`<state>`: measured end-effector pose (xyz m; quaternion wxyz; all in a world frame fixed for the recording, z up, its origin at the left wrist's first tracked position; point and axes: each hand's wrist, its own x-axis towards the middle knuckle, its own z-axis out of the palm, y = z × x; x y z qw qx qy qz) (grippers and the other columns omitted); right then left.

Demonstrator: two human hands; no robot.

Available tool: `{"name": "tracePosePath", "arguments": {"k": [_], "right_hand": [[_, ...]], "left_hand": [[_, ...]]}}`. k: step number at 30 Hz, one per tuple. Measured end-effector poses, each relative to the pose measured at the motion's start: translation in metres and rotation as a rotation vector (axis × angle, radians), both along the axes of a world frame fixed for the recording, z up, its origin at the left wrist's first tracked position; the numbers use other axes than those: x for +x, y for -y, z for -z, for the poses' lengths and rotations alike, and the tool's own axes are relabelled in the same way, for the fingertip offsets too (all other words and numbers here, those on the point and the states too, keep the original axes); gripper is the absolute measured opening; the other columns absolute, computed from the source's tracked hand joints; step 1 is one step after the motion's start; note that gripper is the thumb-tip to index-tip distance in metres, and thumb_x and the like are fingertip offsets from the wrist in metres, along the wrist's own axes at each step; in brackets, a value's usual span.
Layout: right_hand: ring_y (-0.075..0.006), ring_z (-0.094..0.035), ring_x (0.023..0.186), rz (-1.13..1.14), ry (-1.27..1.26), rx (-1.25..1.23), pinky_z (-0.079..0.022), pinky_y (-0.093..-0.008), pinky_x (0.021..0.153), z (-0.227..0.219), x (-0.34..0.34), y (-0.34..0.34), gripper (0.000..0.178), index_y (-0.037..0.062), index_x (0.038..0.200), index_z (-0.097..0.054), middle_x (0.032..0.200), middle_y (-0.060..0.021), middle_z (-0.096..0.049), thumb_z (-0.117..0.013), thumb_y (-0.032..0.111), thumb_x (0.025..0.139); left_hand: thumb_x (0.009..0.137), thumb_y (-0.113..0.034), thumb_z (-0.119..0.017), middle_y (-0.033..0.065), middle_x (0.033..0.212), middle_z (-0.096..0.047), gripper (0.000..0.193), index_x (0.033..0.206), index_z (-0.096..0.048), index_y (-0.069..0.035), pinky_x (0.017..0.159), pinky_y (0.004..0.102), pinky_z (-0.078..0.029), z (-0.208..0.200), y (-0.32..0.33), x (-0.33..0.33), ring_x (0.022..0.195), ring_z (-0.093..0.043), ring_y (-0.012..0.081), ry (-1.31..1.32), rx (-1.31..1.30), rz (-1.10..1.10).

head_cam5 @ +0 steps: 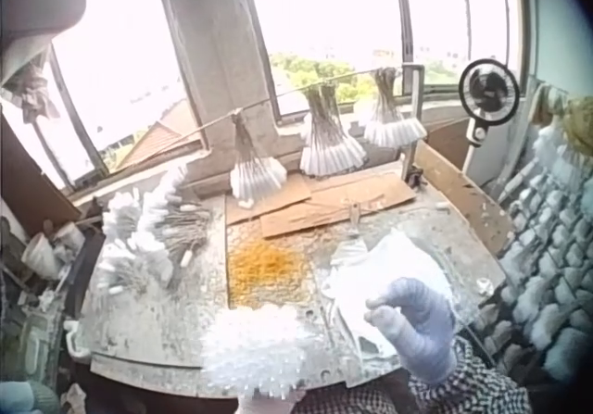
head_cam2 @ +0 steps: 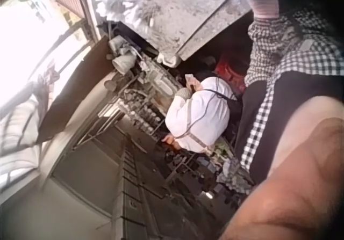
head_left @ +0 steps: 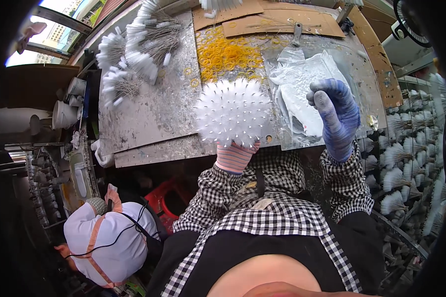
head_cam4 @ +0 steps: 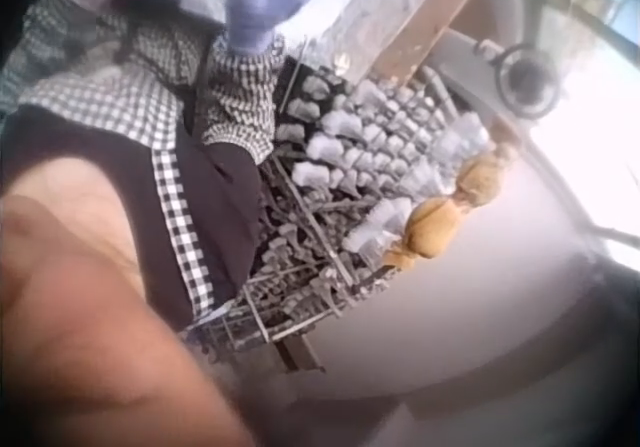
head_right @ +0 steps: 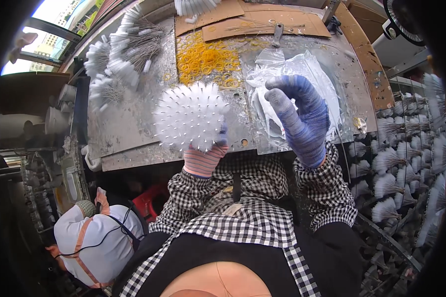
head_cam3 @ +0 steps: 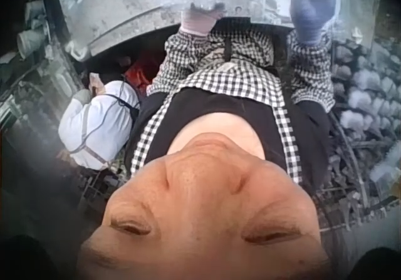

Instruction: Assembling bristly brush heads onto wire stems at a factory workstation.

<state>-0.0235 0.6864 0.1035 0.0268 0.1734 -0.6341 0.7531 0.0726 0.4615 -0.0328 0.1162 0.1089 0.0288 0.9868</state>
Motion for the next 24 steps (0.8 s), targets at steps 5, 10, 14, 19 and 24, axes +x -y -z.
{"name": "tracePosePath", "arguments": {"k": [5,10,14,19,24], "right_hand": [[-0.0089,-0.063,0.087,-0.048,0.111,0.104,-0.05,-0.0267,0.082,0.036,0.019,-0.009,0.012,0.0007,0.104,-0.071,0.094,-0.0021,-0.07,-0.072,0.008,0.095],[-0.0083,-0.062,0.086,-0.071,0.171,0.086,-0.05,-0.0263,0.081,0.046,0.021,-0.005,0.013,0.0011,0.105,-0.072,0.094,-0.0017,-0.07,-0.071,0.01,0.096],[-0.0078,-0.062,0.085,-0.106,0.188,0.111,-0.049,-0.0259,0.081,0.049,0.024,-0.006,0.013,0.0017,0.105,-0.072,0.096,-0.0016,-0.071,-0.072,0.011,0.097],[-0.0069,-0.061,0.085,-0.122,0.215,0.128,-0.049,-0.0256,0.078,0.051,0.025,-0.003,0.013,0.0018,0.105,-0.072,0.096,-0.0015,-0.071,-0.071,0.011,0.097],[-0.0078,-0.062,0.088,-0.134,0.245,0.137,-0.049,-0.0252,0.082,0.055,0.032,-0.005,0.014,0.0015,0.105,-0.072,0.096,-0.0022,-0.072,-0.071,0.012,0.097]], "left_hand": [[0.093,-0.021,-0.066,0.007,0.108,-0.057,0.038,0.123,-0.056,-0.001,0.076,0.0318,-0.054,-0.026,-0.026,-0.004,0.093,-0.058,0.018,0.568,0.366,-0.134],[0.095,-0.024,-0.063,0.0061,0.105,-0.061,0.034,0.122,-0.059,-0.003,0.077,0.0331,-0.055,-0.018,-0.03,0.002,0.094,-0.06,0.019,0.692,0.21,-0.285],[0.097,-0.026,-0.061,0.0069,0.107,-0.063,0.034,0.121,-0.061,-0.003,0.078,0.0349,-0.055,-0.029,-0.031,0.009,0.096,-0.062,0.0206,0.579,0.555,-0.077],[0.097,-0.03,-0.06,0.007,0.113,-0.067,0.034,0.121,-0.064,-0.006,0.079,0.0365,-0.057,-0.026,-0.029,0.014,0.099,-0.064,0.0214,0.588,0.309,-0.188],[0.104,-0.032,-0.051,0.0081,0.117,-0.069,0.036,0.125,-0.062,-0.006,0.084,0.0387,-0.059,-0.024,-0.026,0.016,0.103,-0.066,0.0237,0.609,0.314,-0.3]]}}
